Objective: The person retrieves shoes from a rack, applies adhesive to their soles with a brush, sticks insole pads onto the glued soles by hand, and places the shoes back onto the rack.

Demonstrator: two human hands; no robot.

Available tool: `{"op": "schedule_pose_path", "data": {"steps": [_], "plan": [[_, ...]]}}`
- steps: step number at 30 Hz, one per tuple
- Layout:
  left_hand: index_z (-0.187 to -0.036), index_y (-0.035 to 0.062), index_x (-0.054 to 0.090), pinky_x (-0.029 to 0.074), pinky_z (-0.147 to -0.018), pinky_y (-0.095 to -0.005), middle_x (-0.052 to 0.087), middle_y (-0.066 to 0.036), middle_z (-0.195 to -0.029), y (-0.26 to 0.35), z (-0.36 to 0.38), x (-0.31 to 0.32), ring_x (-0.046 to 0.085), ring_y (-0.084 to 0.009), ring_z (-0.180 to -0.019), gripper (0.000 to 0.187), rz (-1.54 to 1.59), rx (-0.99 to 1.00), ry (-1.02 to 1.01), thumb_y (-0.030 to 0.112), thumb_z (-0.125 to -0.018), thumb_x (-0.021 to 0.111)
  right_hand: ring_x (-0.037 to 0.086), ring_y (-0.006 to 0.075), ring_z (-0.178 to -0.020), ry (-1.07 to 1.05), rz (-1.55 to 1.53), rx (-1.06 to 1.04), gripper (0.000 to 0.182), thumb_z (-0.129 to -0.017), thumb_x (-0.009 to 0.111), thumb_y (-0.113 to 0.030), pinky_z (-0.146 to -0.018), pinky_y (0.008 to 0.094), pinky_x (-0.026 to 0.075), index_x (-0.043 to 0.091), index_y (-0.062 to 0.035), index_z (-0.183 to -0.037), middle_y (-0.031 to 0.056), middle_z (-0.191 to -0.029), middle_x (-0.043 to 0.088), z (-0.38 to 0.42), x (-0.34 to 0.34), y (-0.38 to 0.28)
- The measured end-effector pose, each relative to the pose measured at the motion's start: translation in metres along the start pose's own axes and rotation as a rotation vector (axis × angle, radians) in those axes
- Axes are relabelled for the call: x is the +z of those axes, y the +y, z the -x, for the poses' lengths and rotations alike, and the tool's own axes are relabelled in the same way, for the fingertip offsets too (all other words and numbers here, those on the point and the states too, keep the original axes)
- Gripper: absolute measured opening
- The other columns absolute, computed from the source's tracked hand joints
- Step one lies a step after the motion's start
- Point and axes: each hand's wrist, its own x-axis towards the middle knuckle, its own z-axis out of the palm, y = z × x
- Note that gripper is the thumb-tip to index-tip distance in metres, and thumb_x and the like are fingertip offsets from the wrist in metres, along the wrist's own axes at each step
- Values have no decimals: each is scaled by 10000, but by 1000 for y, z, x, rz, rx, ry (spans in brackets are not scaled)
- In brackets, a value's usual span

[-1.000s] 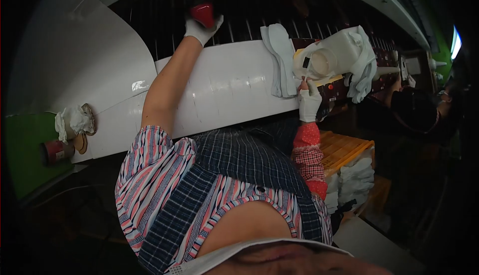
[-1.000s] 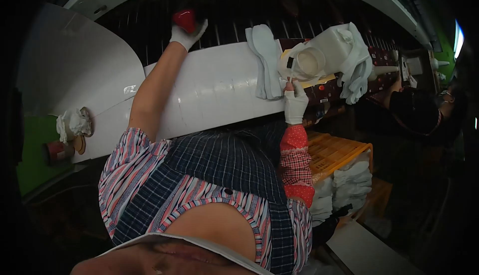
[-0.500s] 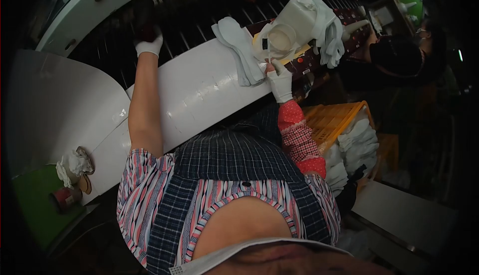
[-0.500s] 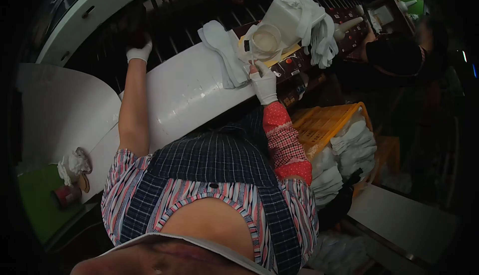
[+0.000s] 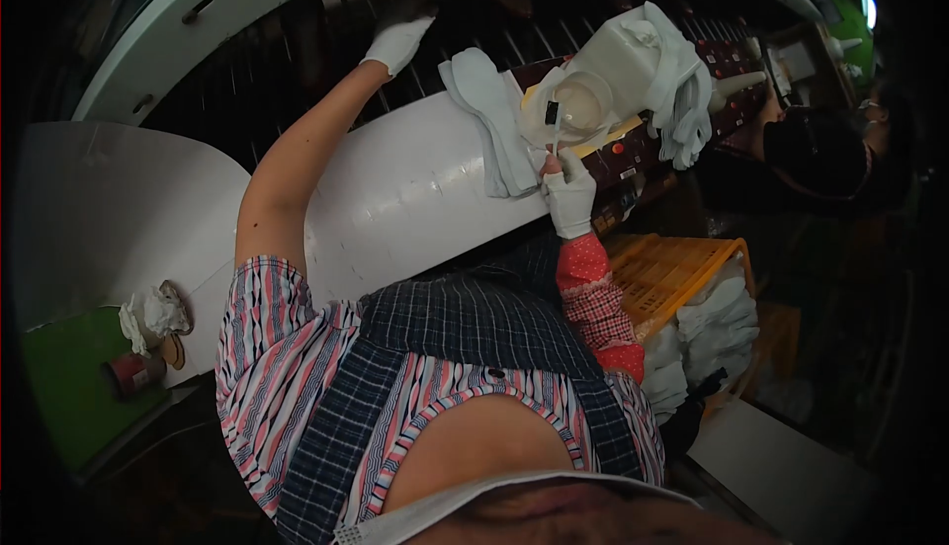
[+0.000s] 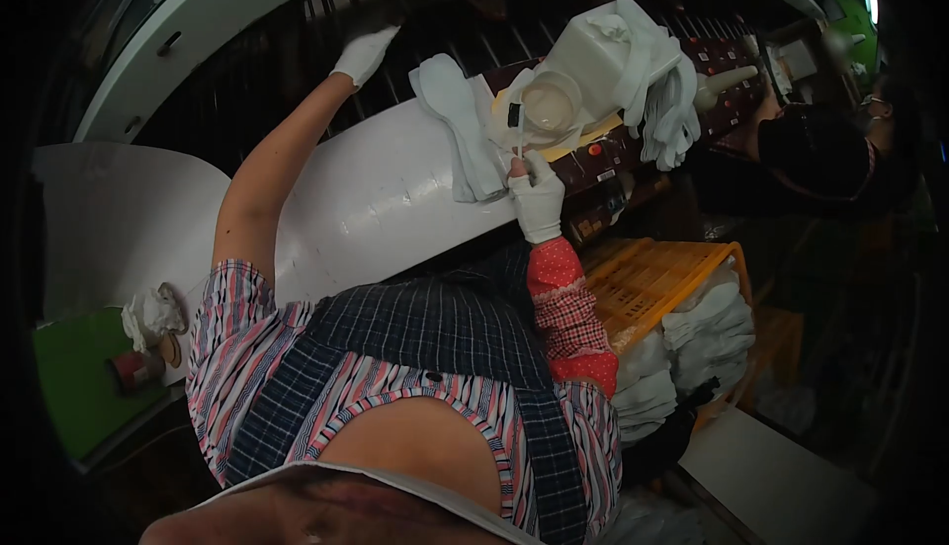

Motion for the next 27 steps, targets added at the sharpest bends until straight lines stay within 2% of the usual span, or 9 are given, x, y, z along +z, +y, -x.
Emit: {"op": "schedule_pose_path", "data": {"steps": [4, 5, 12, 15, 19, 21, 22, 24, 27], "plan": [[-1321, 73, 400, 374, -992, -386, 482, -132, -1293, 29, -51, -7, 476, -285, -1169, 567, -434, 191, 119, 361, -857, 552, 427, 36, -534, 50, 32, -177, 277, -910, 567, -182, -474, 175, 347, 559, 13, -1107, -9, -705, 518, 16, 16, -19], [-1314, 64, 403, 358, -1000, -385, 472, -140, -1293, 35, -60, -3, 460, -290, -1177, 578, -511, 342, 177, 330, -833, 582, 539, 86, -769, 62, 7, -99, 255, -883, 579, -96, -703, 216, 455, 566, 46, -1096, 54, -921, 627, 19, 17, -25], [-1248, 121, 463, 362, -983, -424, 474, -119, -1222, 102, -79, -1, 423, -314, -1184, 574, -1089, 792, 201, 170, -717, 676, 550, 100, -763, 91, -41, -234, 241, -868, 595, -66, -696, 227, 462, 579, 37, -1085, 59, -941, 622, 37, 27, -50], [-1234, 130, 463, 368, -975, -432, 488, -124, -1170, 107, -81, -5, 446, -309, -1151, 544, -1117, 795, 212, 173, -730, 663, 560, 110, -766, 84, 50, -259, 239, -860, 606, -62, -696, 231, 464, 582, 35, -1077, 69, -951, 627, 38, 29, -54], [-1278, 127, 426, 378, -979, -420, 472, -127, -1237, 116, -67, -21, 443, -286, -1179, 551, -910, 689, 46, 181, -771, 633, 572, 121, -799, 98, 64, -282, 243, -850, 614, -56, -717, 244, 469, 584, 30, -1075, 83, -959, 635, 35, 26, -47], [-1214, 118, 487, 403, -959, -375, 532, -116, -1200, 122, -45, -27, 494, -256, -1144, 450, -436, 590, 69, 256, -804, 613, 575, 123, -811, 92, 67, -257, 246, -847, 616, -55, -727, 247, 469, 583, 29, -1076, 86, -962, 636, 35, 25, -43], [-1214, 118, 487, 403, -959, -375, 532, -116, -1200, 129, -35, -34, 494, -256, -1144, 450, -435, 588, 63, 256, -804, 613, 576, 125, -820, 91, 42, -244, 245, -848, 615, -56, -735, 249, 469, 583, 31, -1075, 87, -961, 636, 34, 25, -41], [-1343, 90, 353, 381, -1009, -426, 393, -141, -1365, 146, -18, -47, 396, -255, -1251, 518, -219, 360, -4, 228, -881, 542, 576, 126, -829, 92, 18, -217, 243, -849, 613, -57, -743, 251, 469, 582, 32, -1073, 87, -959, 635, 32, 23, -38], [-1339, 90, 356, 381, -1008, -429, 398, -139, -1358, 142, -7, -42, 399, -257, -1247, 520, -97, 312, 7, 237, -878, 547, 577, 129, -831, 88, 41, -220, 244, -848, 614, -57, -748, 253, 468, 581, 35, -1072, 88, -956, 634, 30, 21, -37]]}}
